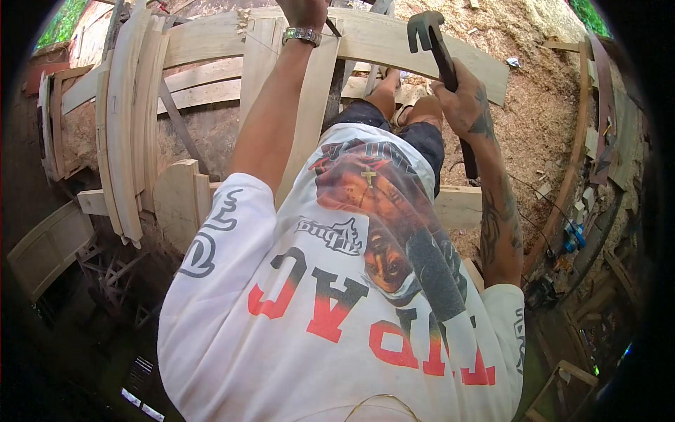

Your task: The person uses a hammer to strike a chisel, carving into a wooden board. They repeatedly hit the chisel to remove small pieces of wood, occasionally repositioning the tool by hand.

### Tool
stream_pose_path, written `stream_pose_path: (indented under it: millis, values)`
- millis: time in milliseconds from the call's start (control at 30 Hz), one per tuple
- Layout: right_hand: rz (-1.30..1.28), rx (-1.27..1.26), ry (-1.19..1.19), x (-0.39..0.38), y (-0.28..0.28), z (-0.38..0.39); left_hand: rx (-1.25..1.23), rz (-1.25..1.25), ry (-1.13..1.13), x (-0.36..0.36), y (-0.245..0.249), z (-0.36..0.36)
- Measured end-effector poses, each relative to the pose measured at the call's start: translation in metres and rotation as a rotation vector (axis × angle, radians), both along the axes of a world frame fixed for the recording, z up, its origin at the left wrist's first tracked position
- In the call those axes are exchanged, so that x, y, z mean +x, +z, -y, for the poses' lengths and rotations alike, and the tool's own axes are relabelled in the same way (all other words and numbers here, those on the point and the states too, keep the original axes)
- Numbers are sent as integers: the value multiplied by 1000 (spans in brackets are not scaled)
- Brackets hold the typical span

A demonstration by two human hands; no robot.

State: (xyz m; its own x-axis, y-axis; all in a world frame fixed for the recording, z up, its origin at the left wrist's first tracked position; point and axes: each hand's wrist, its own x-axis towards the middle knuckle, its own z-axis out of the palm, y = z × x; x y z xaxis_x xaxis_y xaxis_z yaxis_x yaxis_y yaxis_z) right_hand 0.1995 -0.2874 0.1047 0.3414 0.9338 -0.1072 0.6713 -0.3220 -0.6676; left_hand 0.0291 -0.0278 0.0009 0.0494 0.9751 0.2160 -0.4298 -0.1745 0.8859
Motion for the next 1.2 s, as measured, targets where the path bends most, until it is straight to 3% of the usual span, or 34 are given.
stream_pose_path:
  millis: [333,500,633,700,767,833,933,1033,1067,1100,1167,1200]
  values:
    - [16,7,5,-2,2,-6,-8,31,34,0,-7,-2]
    - [24,10,41,-6,5,-19,65,-89,71,1,-7,0]
    - [72,211,109,-13,27,-50,360,-359,215,10,-7,8]
    - [131,281,110,-24,73,-78,292,-266,119,14,-12,10]
    - [85,542,96,-29,107,-102,223,-175,33,15,-12,16]
    - [37,798,96,-36,125,-120,262,-257,84,14,-14,17]
    - [-53,870,-3,-52,127,-125,312,-370,85,11,-10,19]
    - [414,83,313,-34,43,-115,775,-318,171,10,6,11]
    - [237,165,348,-31,36,-113,675,-155,377,36,13,19]
    - [249,146,342,-28,44,-111,672,-418,219,17,33,31]
    - [261,94,364,-32,62,-101,665,-272,144,19,36,27]
    - [115,76,262,-36,70,-92,835,-475,257,12,28,22]
